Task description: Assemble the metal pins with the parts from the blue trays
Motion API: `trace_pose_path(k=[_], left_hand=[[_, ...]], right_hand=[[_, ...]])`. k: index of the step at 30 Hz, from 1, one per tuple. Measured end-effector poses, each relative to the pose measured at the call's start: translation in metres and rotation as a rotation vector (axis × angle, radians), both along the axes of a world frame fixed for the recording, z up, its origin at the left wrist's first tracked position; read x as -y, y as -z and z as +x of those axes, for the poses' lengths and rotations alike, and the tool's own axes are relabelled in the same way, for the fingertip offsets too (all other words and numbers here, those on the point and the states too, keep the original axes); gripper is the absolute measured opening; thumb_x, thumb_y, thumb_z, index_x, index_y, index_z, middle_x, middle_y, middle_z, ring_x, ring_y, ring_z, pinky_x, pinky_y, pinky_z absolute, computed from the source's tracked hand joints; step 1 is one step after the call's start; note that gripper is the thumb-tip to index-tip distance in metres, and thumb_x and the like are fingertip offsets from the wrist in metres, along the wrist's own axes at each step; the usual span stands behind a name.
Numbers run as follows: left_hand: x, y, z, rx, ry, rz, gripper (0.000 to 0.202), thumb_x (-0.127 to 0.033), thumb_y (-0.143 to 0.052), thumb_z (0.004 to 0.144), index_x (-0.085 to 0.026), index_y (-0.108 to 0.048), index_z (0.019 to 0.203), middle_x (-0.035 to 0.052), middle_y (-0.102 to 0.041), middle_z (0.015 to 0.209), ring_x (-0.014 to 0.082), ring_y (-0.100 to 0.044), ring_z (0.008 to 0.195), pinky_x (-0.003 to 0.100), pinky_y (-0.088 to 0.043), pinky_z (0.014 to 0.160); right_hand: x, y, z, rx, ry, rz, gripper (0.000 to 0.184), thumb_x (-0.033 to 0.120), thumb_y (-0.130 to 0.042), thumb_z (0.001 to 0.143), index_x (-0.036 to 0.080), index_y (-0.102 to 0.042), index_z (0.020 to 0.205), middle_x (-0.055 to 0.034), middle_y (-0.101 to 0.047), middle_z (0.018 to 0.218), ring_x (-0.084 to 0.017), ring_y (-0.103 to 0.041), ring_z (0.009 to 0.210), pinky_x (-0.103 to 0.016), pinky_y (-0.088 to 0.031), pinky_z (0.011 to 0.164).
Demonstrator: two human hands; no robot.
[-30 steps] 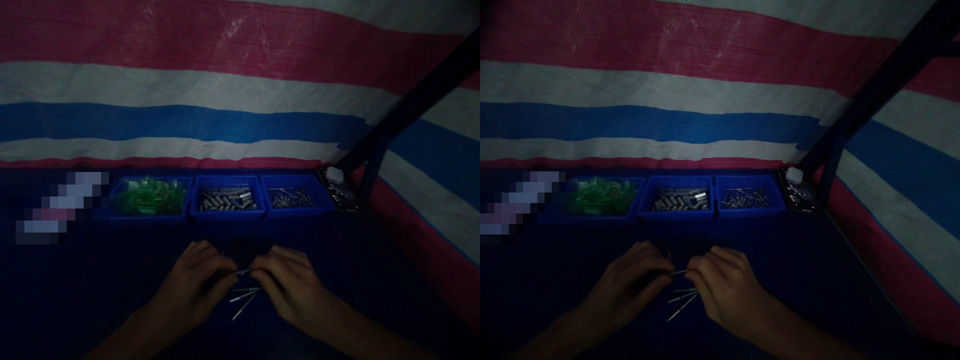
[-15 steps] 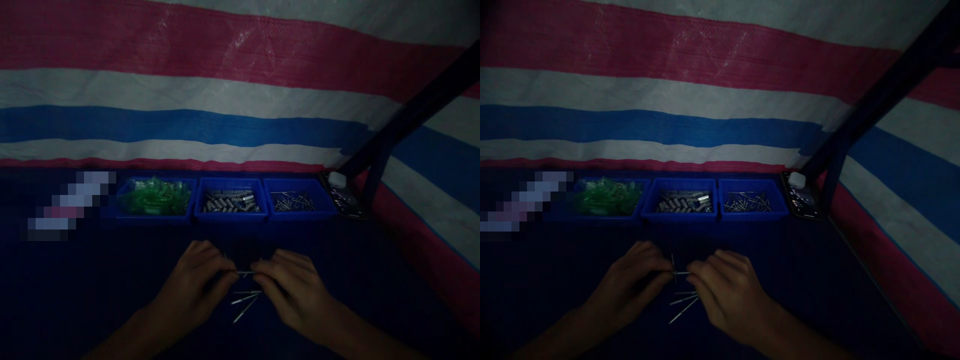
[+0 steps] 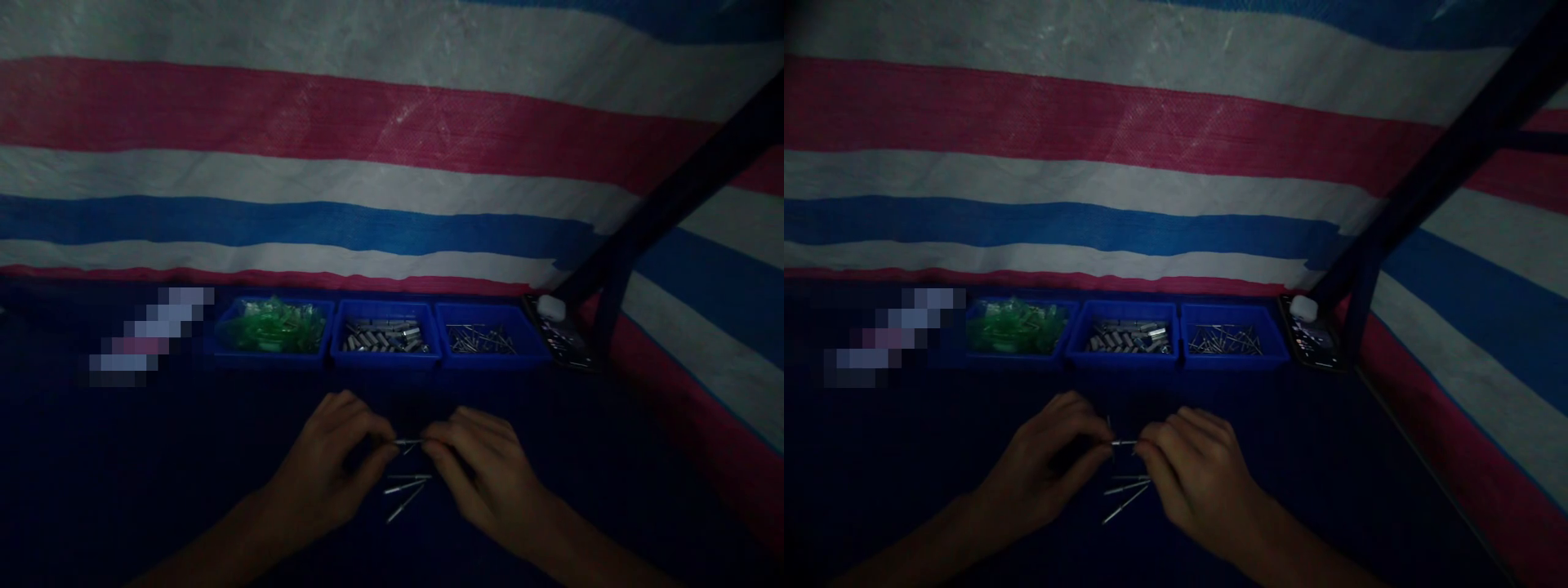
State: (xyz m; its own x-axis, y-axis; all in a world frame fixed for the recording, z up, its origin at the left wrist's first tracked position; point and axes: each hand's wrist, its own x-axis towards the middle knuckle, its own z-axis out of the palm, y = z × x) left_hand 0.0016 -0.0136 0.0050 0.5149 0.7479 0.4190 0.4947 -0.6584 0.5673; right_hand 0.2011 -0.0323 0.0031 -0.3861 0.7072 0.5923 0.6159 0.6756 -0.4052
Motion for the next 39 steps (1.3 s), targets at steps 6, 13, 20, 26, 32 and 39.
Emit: trace_pose_path(k=[6, 13, 20, 26, 32, 39], left_hand=[[0.000, -0.002, 0.001, -0.003, 0.012, -0.005, 0.011, -0.016, -0.047, 0.084, -0.018, -0.058, 0.080, 0.0003, -0.060, 0.069, 0.0124, -0.053, 0.068, 0.026, -0.041, 0.063], [0.004, -0.003, 0.000, 0.013, 0.010, 0.004, 0.007, -0.019, -0.051, 0.083, -0.018, -0.057, 0.084, 0.0003, -0.061, 0.073, 0.0131, -0.053, 0.071, 0.027, -0.041, 0.064], [0.004, -0.004, 0.001, -0.022, 0.015, 0.026, 0.015, -0.018, -0.044, 0.086, -0.017, -0.057, 0.077, 0.0000, -0.059, 0.068, 0.0120, -0.051, 0.068, 0.027, -0.038, 0.064], [-0.002, -0.008, -0.005, -0.115, 0.072, 0.059, 0.017, -0.019, -0.042, 0.088, -0.018, -0.059, 0.086, 0.0009, -0.062, 0.076, 0.0131, -0.053, 0.072, 0.029, -0.038, 0.069], [-0.018, -0.006, -0.018, -0.271, 0.159, 0.062, 0.024, -0.015, -0.042, 0.086, -0.022, -0.059, 0.103, 0.0032, -0.060, 0.095, 0.0161, -0.051, 0.090, 0.033, -0.038, 0.080], [-0.023, 0.009, -0.016, -0.364, 0.160, 0.037, 0.011, -0.024, -0.051, 0.083, -0.021, -0.061, 0.085, 0.0024, -0.057, 0.097, 0.0199, -0.047, 0.096, 0.034, -0.035, 0.080]], right_hand=[[0.002, -0.001, -0.001, -0.007, -0.006, 0.039, 0.008, 0.019, -0.052, 0.084, 0.016, -0.059, 0.087, 0.0005, -0.059, 0.061, -0.009, -0.051, 0.052, -0.023, -0.040, 0.051], [0.003, -0.003, -0.001, -0.007, -0.006, 0.049, 0.011, 0.017, -0.050, 0.085, 0.016, -0.059, 0.079, 0.0016, -0.056, 0.056, -0.008, -0.048, 0.049, -0.022, -0.037, 0.049], [0.002, -0.003, -0.002, 0.013, -0.020, 0.089, 0.010, 0.021, -0.052, 0.084, 0.016, -0.060, 0.081, 0.0009, -0.058, 0.058, -0.009, -0.050, 0.051, -0.023, -0.040, 0.051], [0.000, -0.007, 0.002, -0.005, -0.004, 0.168, 0.010, 0.017, -0.050, 0.084, 0.017, -0.057, 0.075, 0.0011, -0.059, 0.058, -0.008, -0.050, 0.049, -0.022, -0.040, 0.050], [-0.042, -0.003, 0.041, -0.213, 0.563, 0.172, 0.018, 0.029, -0.050, 0.083, 0.017, -0.053, 0.096, 0.0053, -0.048, 0.052, -0.011, -0.046, 0.044, -0.024, -0.036, 0.046], [-0.045, 0.012, 0.036, -0.119, 0.554, 0.030, 0.035, 0.033, -0.046, 0.083, 0.013, -0.046, 0.112, 0.0054, -0.045, 0.054, -0.012, -0.047, 0.047, -0.024, -0.036, 0.051]])
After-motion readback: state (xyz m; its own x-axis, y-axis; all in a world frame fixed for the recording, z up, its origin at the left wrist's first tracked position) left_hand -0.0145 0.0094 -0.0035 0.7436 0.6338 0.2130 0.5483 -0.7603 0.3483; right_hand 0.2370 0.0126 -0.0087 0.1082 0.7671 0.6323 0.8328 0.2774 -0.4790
